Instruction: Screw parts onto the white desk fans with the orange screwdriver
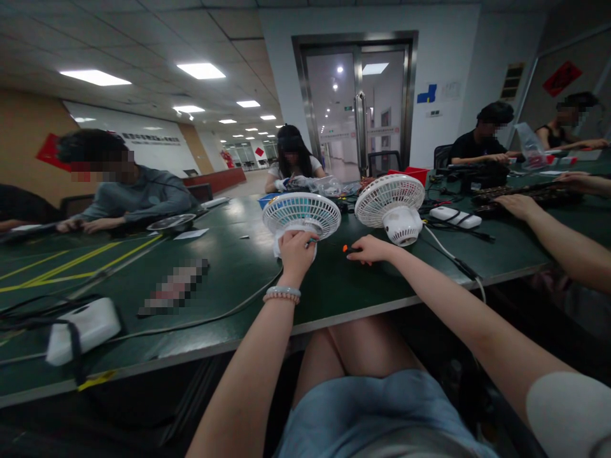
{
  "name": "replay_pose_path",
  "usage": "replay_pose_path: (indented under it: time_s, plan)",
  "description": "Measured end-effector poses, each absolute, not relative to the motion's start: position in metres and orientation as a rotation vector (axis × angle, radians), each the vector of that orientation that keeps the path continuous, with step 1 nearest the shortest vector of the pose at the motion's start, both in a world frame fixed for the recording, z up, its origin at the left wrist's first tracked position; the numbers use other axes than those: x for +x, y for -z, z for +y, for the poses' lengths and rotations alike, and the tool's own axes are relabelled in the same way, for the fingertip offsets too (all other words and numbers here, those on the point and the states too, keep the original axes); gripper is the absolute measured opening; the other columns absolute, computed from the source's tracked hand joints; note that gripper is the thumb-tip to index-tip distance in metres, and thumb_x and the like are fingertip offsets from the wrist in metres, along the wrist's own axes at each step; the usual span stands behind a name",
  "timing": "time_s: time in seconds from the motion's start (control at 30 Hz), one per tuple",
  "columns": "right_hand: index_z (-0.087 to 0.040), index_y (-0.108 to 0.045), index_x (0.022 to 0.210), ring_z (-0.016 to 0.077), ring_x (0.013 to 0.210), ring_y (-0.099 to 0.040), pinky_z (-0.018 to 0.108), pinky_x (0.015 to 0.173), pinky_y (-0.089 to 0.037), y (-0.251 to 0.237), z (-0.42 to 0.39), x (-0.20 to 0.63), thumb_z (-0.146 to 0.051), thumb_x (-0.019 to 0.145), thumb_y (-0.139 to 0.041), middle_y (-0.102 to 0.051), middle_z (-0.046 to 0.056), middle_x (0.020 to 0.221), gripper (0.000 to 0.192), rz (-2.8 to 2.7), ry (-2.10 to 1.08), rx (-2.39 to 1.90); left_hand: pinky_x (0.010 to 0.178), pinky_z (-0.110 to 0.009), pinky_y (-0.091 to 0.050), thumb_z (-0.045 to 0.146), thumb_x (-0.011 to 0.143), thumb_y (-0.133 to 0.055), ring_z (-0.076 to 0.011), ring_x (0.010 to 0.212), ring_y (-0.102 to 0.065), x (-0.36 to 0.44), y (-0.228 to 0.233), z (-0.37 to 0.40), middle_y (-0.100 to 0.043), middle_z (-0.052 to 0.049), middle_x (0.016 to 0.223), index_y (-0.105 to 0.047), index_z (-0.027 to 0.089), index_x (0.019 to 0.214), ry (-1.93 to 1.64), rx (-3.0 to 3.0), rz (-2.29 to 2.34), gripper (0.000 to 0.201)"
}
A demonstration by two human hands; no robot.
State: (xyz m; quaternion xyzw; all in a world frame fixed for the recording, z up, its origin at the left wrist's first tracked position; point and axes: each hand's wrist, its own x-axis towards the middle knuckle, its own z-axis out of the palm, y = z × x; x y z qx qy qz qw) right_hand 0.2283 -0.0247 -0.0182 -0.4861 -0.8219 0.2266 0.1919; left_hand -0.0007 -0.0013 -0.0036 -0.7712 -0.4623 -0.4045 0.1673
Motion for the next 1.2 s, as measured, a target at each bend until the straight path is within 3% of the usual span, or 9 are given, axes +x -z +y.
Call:
replay_pose_path:
  time_s: [0.37, 0.43, 0.53, 0.63, 0.9, 1.2]
  plan:
    - [-0.015, -0.062, 0.082, 0.0106, 0.052, -0.058, 0.019, 0.054, -0.042, 0.014, -0.021, 0.238, -0.038, 0.081, -0.052, -0.061, 0.001, 0.057, 0.026, -2.396, -0.456, -1.498, 0.087, -0.04, -0.029, 0.019, 0.073, -0.054, -0.0224, 0.092, -0.05, 0.002, 0.004, -0.001, -0.067, -0.001, 0.079, -0.067, 0.026, 0.081, 1.17, -2.201, -1.332, 0.016]
    - [-0.015, -0.061, 0.097, 0.0114, 0.056, -0.06, 0.02, 0.057, -0.043, 0.014, -0.021, 0.239, -0.033, 0.08, -0.054, -0.065, 0.002, 0.068, 0.026, -2.392, -0.393, -1.497, 0.087, -0.04, -0.029, 0.019, 0.073, -0.054, -0.0226, 0.092, -0.05, 0.002, 0.004, -0.001, -0.067, -0.001, 0.079, -0.067, 0.025, 0.081, 1.166, -2.204, -1.332, 0.016]
    - [-0.017, -0.052, 0.119, 0.0147, 0.073, -0.062, 0.021, 0.066, -0.044, 0.015, -0.021, 0.238, -0.024, 0.074, -0.059, -0.066, 0.006, 0.091, 0.046, -2.365, -0.253, -1.479, 0.087, -0.041, -0.029, 0.019, 0.073, -0.054, -0.023, 0.092, -0.05, 0.002, 0.004, -0.001, -0.067, -0.001, 0.08, -0.067, 0.026, 0.081, 1.165, -2.202, -1.318, 0.016]
    - [-0.018, -0.044, 0.129, 0.0185, 0.089, -0.06, 0.023, 0.074, -0.044, 0.018, -0.02, 0.238, -0.017, 0.071, -0.059, -0.063, 0.009, 0.105, 0.06, -2.367, -0.171, -1.464, 0.087, -0.041, -0.029, 0.019, 0.073, -0.054, -0.0234, 0.093, -0.049, 0.003, 0.004, -0.002, -0.067, -0.001, 0.083, -0.066, 0.026, 0.084, 1.164, -2.201, -1.3, 0.018]
    - [-0.021, -0.052, 0.123, 0.0219, 0.099, -0.056, 0.029, 0.084, -0.042, 0.026, -0.014, 0.24, -0.013, 0.07, -0.056, -0.059, 0.01, 0.109, 0.054, -2.42, -0.051, -1.523, 0.086, -0.041, -0.03, 0.022, 0.074, -0.055, -0.0238, 0.095, -0.05, 0.003, 0.004, 0.0, -0.066, -0.003, 0.088, -0.065, 0.025, 0.092, 1.178, -2.184, -1.315, 0.021]
    - [-0.017, -0.046, 0.127, 0.0237, 0.1, -0.054, 0.031, 0.085, -0.042, 0.032, -0.016, 0.231, -0.018, 0.072, -0.057, -0.056, 0.014, 0.111, 0.057, -2.35, -0.003, -1.556, 0.089, -0.04, -0.03, 0.022, 0.074, -0.055, -0.0235, 0.096, -0.05, 0.002, 0.004, -0.002, -0.065, -0.004, 0.089, -0.064, 0.024, 0.094, 1.18, -2.202, -1.349, 0.022]
